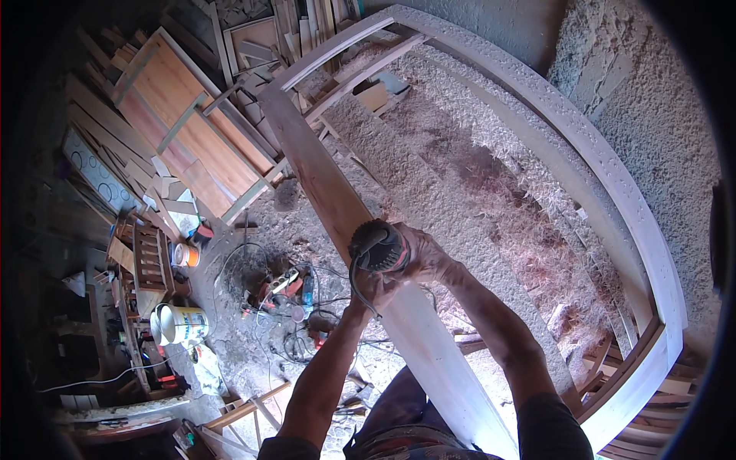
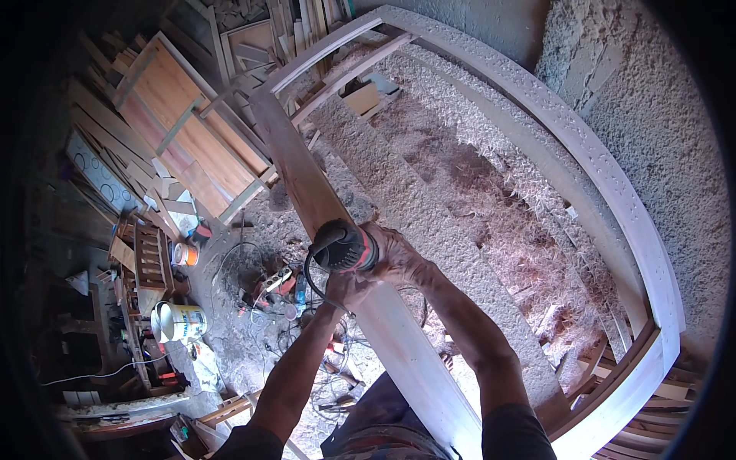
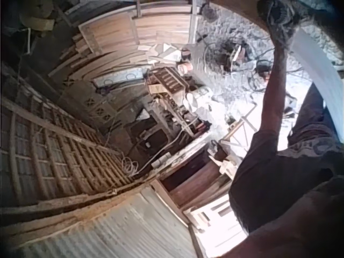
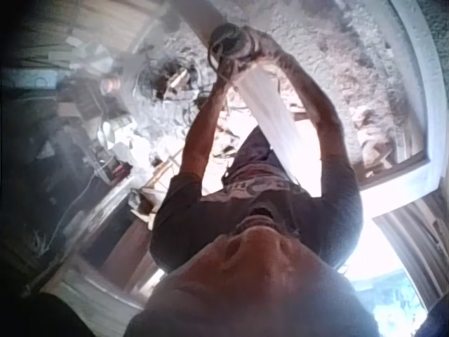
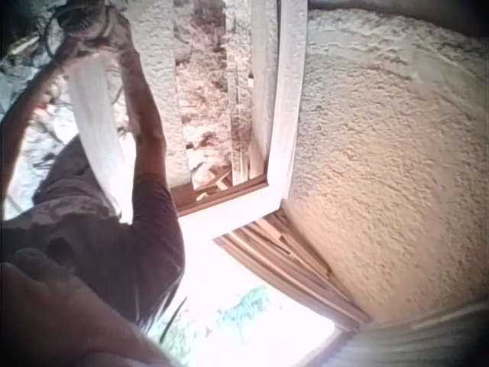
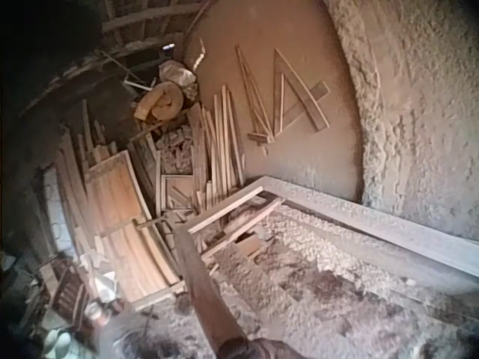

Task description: The person uses a handheld router to shape or smooth the inner edge of a wooden frame by hand, moving the tool along the length of the wood.

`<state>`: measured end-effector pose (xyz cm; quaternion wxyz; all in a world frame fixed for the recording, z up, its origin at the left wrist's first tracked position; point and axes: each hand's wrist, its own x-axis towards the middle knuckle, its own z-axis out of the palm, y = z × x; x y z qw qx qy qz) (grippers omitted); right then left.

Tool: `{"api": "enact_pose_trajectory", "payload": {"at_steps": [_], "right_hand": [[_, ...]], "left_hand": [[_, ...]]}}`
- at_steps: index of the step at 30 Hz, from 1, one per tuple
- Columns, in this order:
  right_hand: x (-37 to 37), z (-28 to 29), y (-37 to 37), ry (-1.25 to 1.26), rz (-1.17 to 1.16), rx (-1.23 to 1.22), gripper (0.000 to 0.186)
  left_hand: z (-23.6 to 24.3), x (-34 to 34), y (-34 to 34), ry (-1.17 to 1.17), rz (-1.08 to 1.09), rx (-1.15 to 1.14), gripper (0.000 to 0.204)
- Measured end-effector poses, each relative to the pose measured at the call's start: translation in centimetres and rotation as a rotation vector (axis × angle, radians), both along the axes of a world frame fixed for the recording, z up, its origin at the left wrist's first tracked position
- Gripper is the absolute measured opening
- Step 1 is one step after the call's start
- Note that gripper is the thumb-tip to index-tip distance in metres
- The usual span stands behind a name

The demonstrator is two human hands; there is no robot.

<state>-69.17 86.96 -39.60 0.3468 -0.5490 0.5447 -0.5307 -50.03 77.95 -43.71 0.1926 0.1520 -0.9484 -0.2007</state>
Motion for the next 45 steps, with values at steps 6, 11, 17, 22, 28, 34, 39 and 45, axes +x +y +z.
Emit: {"api": "enact_pose_trajectory", "payload": {"at_steps": [6, 11, 17, 22, 28, 34, 39, 45], "right_hand": [[-0.2, 0.2, -3.1, 0.031, 0.003, -0.019, 0.087], [-1.1, 0.3, -5.1, -0.070, -0.011, 0.034, 0.077], [0.1, 1.7, -2.2, 0.182, -0.009, 0.079, 0.090], [0.8, -0.1, 1.9, 0.041, -0.021, 0.015, 0.090], [2.2, 0.2, 7.4, 0.012, -0.025, 0.021, 0.086], [3.5, 0.6, 13.8, -0.012, -0.052, 0.069, 0.082], [5.0, 1.1, 18.2, -0.088, -0.055, -0.012, 0.081], [5.6, 0.2, 23.3, -0.068, -0.056, 0.032, 0.093]], "left_hand": [[-2.1, 0.4, -3.4, -0.077, 0.081, -0.063, 0.059], [-0.9, -1.1, -5.3, -0.070, 0.039, 0.091, 0.059], [-2.8, 1.1, -3.0, 0.054, 0.015, -0.117, 0.078], [-2.0, 0.9, 1.9, 0.196, -0.009, -0.163, 0.077], [-1.5, 2.5, 6.8, -0.021, -0.028, 0.014, 0.084], [0.1, 3.2, 13.1, 0.061, -0.053, 0.154, 0.077], [-1.9, 5.7, 17.4, -0.008, -0.036, 0.087, 0.076], [-1.7, 5.7, 22.1, -0.037, -0.032, 0.239, 0.074]]}}
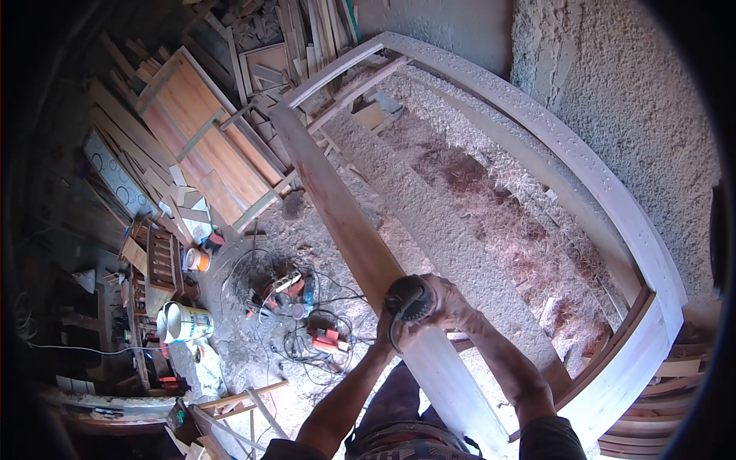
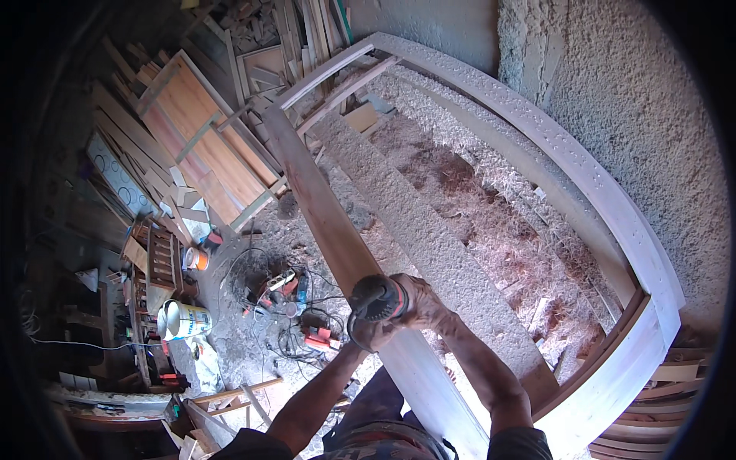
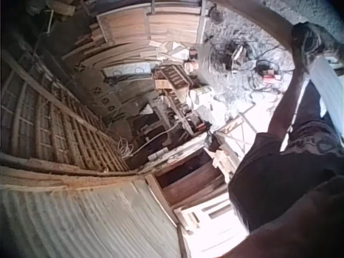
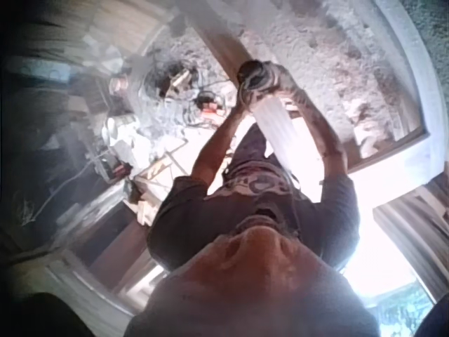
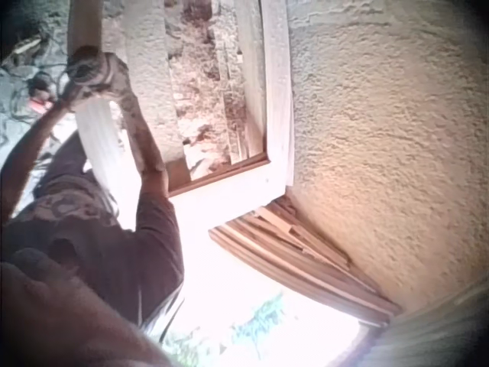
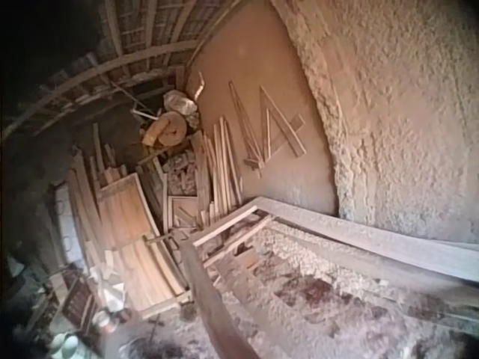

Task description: The person uses a handheld router to shape or smooth the inner edge of a wooden frame by hand, moving the tool along the length of the wood.

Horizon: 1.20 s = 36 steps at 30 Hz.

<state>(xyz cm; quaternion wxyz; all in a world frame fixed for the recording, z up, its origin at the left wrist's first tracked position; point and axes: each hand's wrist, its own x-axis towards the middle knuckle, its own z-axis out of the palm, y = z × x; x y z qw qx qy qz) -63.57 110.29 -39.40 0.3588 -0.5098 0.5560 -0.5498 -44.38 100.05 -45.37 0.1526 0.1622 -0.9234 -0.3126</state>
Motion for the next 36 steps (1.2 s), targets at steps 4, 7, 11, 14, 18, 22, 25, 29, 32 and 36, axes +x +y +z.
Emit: {"api": "enact_pose_trajectory", "payload": {"at_steps": [4, 7, 11, 14, 18, 22, 25, 29, 32, 36], "right_hand": [[1.2, 0.7, 2.1, 0.072, 0.001, -0.038, 0.096], [1.7, 0.4, 3.9, 0.142, -0.033, -0.044, 0.091], [0.8, -0.2, 5.6, 0.125, -0.044, -0.019, 0.088], [1.4, 0.8, 4.5, 0.135, -0.024, -0.029, 0.086], [1.3, 1.0, 3.7, 0.074, -0.009, -0.067, 0.084], [1.1, 1.0, 3.0, 0.045, 0.041, -0.084, 0.091], [1.6, 1.4, 2.0, 0.017, 0.059, -0.042, 0.090], [0.9, 0.3, 1.8, 0.042, 0.029, -0.030, 0.089], [1.3, 0.1, 0.8, 0.111, 0.014, -0.017, 0.090], [0.6, -0.2, 0.3, 0.113, 0.016, 0.000, 0.091]], "left_hand": [[-2.4, 2.6, 2.9, 0.034, 0.131, 0.221, 0.074], [-3.8, 3.7, 4.8, 0.035, 0.087, -0.031, 0.077], [0.5, 1.3, 6.7, 0.070, 0.212, 0.372, 0.074], [-1.5, 2.6, 5.3, 0.056, 0.120, -0.060, 0.075], [-2.8, 3.1, 4.6, 0.052, 0.096, -0.233, 0.080], [-5.6, 3.6, 4.0, 0.035, 0.167, 0.129, 0.088], [-7.1, 4.5, 2.5, 0.061, 0.133, 0.070, 0.091], [-5.7, 2.9, 2.6, 0.114, 0.105, 0.059, 0.085], [-5.3, 3.5, 1.5, 0.119, 0.118, 0.214, 0.068], [-2.2, 2.3, 1.1, 0.123, 0.069, 0.070, 0.069]]}}
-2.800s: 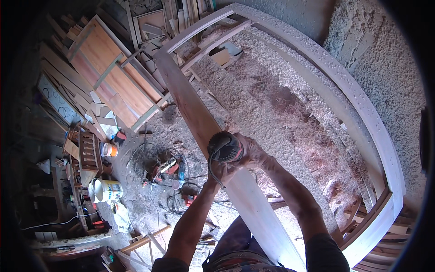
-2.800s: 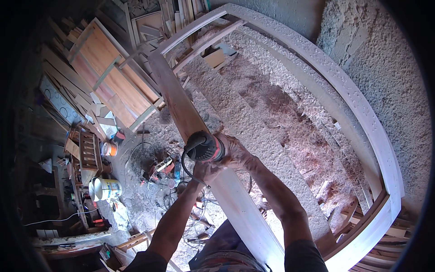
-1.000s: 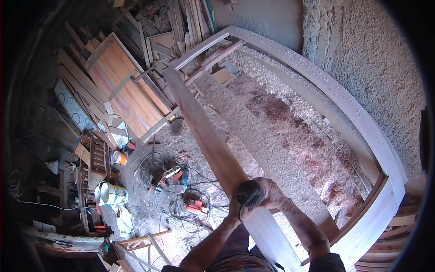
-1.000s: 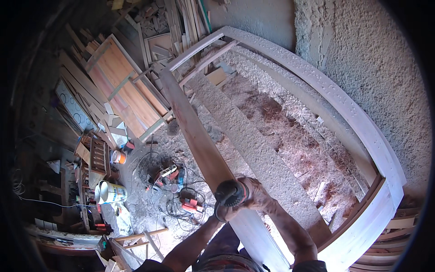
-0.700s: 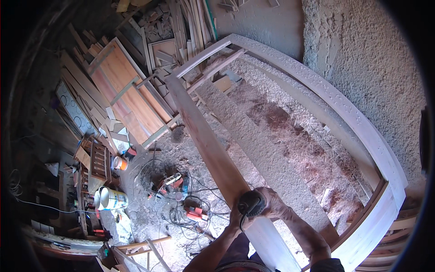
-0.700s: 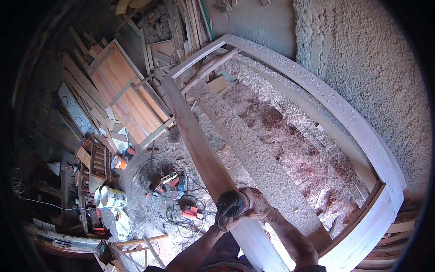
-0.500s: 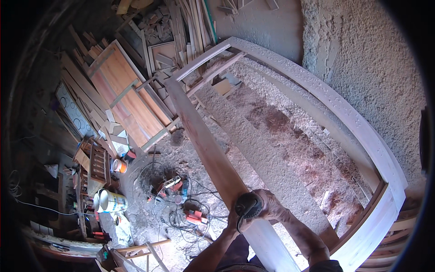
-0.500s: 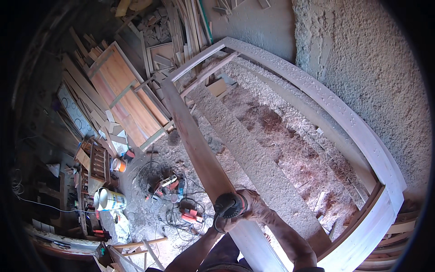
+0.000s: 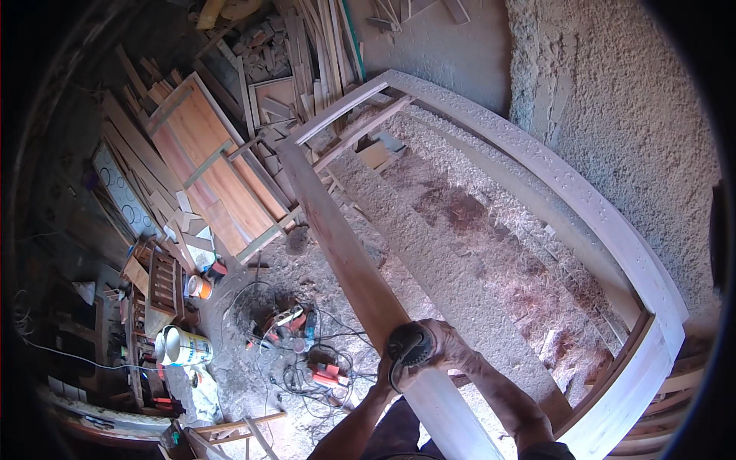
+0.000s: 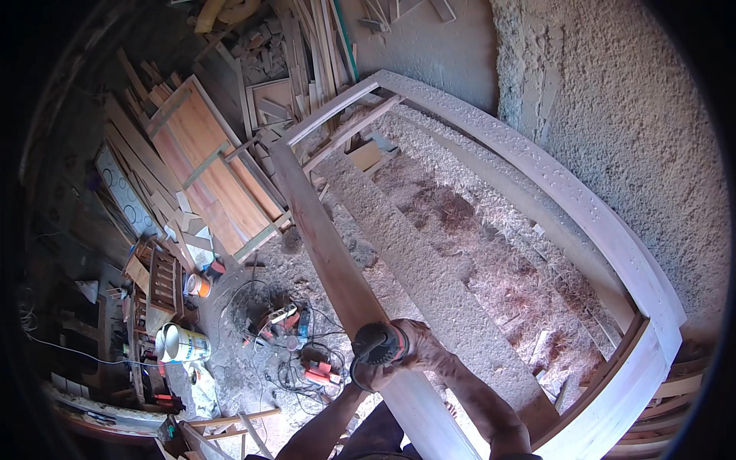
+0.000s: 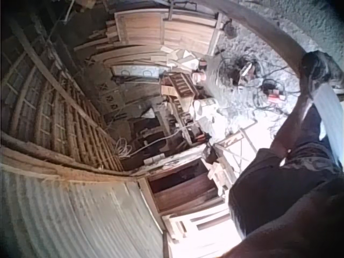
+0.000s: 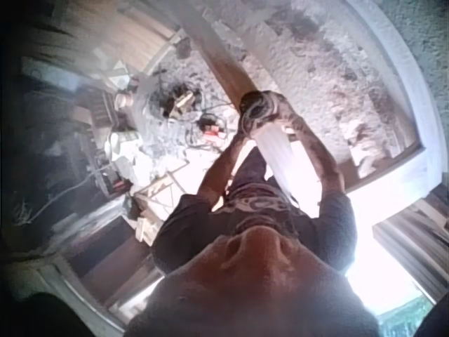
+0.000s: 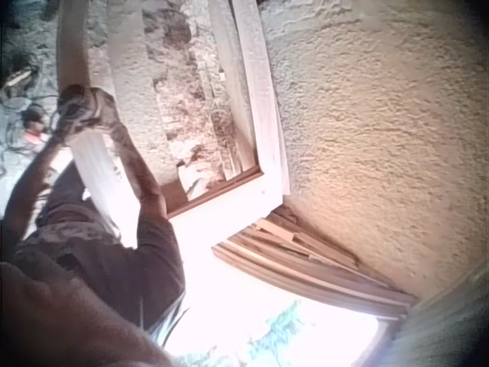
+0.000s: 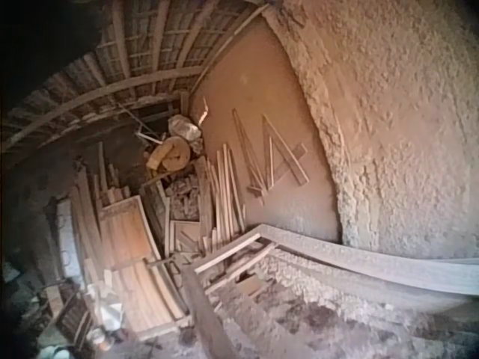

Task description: The person uses a handheld router to shape or smooth the inner edge of a wooden frame by hand, moving the tool along the length of the wood.

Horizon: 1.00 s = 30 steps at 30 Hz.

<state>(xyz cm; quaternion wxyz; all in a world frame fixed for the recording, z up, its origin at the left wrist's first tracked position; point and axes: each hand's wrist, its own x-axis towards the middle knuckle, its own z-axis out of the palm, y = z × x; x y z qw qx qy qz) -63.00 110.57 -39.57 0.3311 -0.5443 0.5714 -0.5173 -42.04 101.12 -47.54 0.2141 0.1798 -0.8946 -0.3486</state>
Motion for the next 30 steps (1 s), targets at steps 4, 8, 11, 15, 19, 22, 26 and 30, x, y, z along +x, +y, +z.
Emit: {"api": "enact_pose_trajectory", "payload": {"at_steps": [4, 8, 11, 15, 19, 22, 26, 30], "right_hand": [[0.2, -0.5, -1.2, -0.036, 0.005, -0.052, 0.088], [-0.2, 0.2, -1.6, -0.048, -0.012, -0.008, 0.088], [-0.2, 0.4, -2.5, -0.120, 0.013, -0.049, 0.088], [-0.6, 0.1, -3.0, -0.052, 0.000, -0.045, 0.087], [0.0, 0.7, -4.2, 0.017, -0.028, -0.024, 0.086], [-0.8, -0.9, -4.5, -0.064, 0.013, 0.039, 0.092], [-1.0, -1.1, -5.2, -0.089, 0.029, -0.052, 0.092], [-1.2, 0.0, -6.1, -0.059, 0.021, -0.055, 0.090]], "left_hand": [[0.2, 0.2, -1.3, -0.024, -0.001, -0.140, 0.069], [1.8, -1.4, -1.5, 0.053, -0.041, -0.208, 0.070], [0.2, -0.6, -2.5, 0.044, -0.038, -0.010, 0.066], [0.8, -1.3, -3.1, 0.000, -0.057, -0.120, 0.058], [0.6, -0.5, -4.4, 0.051, -0.069, 0.311, 0.059], [1.9, -1.8, -5.0, 0.027, -0.099, -0.276, 0.066], [3.2, -2.5, -5.4, 0.049, -0.096, -0.187, 0.062], [1.7, -2.2, -7.1, 0.104, -0.108, -0.263, 0.066]]}}
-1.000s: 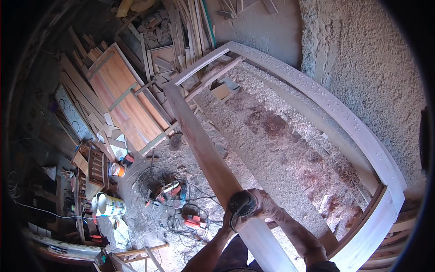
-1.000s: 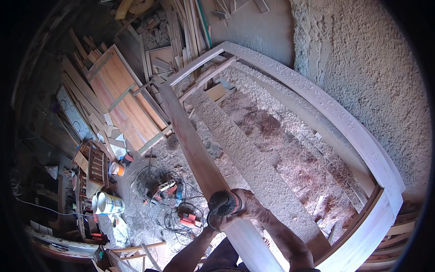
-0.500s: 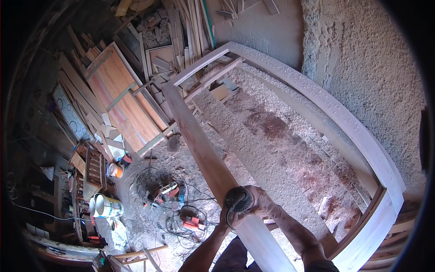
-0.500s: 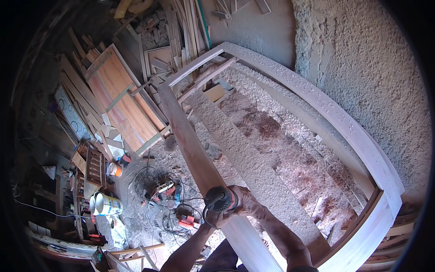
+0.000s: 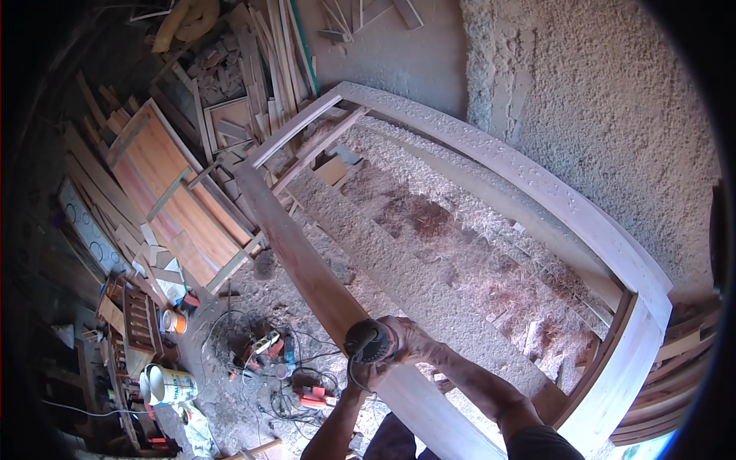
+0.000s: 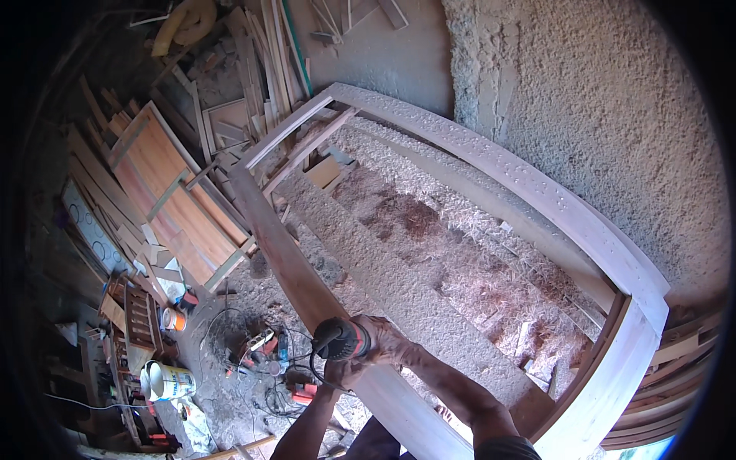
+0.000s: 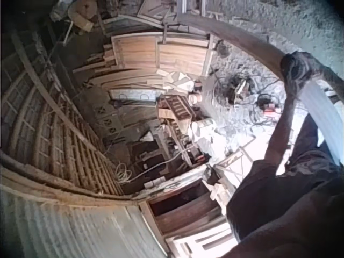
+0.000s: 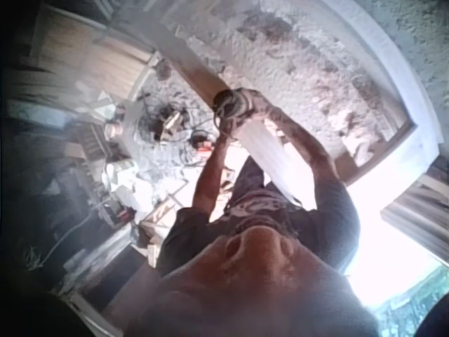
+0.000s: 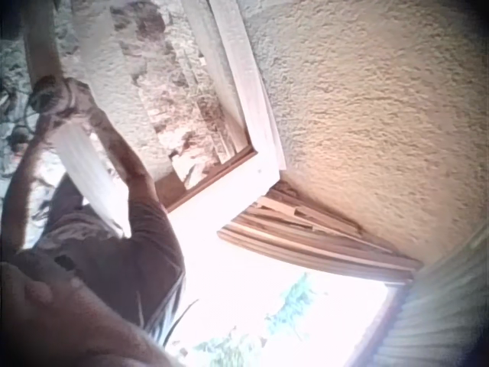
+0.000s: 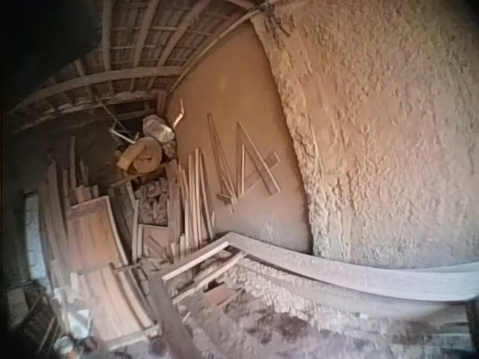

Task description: The person uses a handheld router to shape or smooth the inner edge of a wooden frame by hand, moving the tool along the length of the wood.

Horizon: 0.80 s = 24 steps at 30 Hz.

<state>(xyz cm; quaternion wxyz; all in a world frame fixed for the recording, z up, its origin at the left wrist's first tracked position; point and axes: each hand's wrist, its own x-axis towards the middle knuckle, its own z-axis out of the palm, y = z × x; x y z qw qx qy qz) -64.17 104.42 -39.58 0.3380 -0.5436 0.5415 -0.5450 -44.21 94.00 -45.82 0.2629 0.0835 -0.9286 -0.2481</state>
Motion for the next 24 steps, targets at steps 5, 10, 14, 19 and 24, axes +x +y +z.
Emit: {"api": "enact_pose_trajectory", "payload": {"at_steps": [5, 10, 14, 19, 24], "right_hand": [[-0.1, 0.3, -0.8, -0.069, -0.013, -0.007, 0.089], [0.0, 0.8, -2.4, -0.075, -0.030, 0.026, 0.090], [-0.8, -0.3, -3.6, -0.098, 0.010, 0.048, 0.090], [-1.0, -0.4, -4.9, -0.098, 0.022, 0.042, 0.088], [-0.9, 0.4, -6.1, -0.080, 0.008, 0.052, 0.081]], "left_hand": [[-0.6, -0.4, -1.2, -0.003, 0.018, -0.061, 0.070], [-1.4, -0.2, -3.3, -0.035, 0.043, -0.130, 0.068], [-0.2, -1.3, -4.1, -0.039, 0.036, -0.127, 0.064], [-1.1, -1.1, -5.5, -0.054, 0.041, -0.199, 0.061], [-1.9, -0.8, -6.8, 0.008, 0.042, -0.237, 0.059]]}}
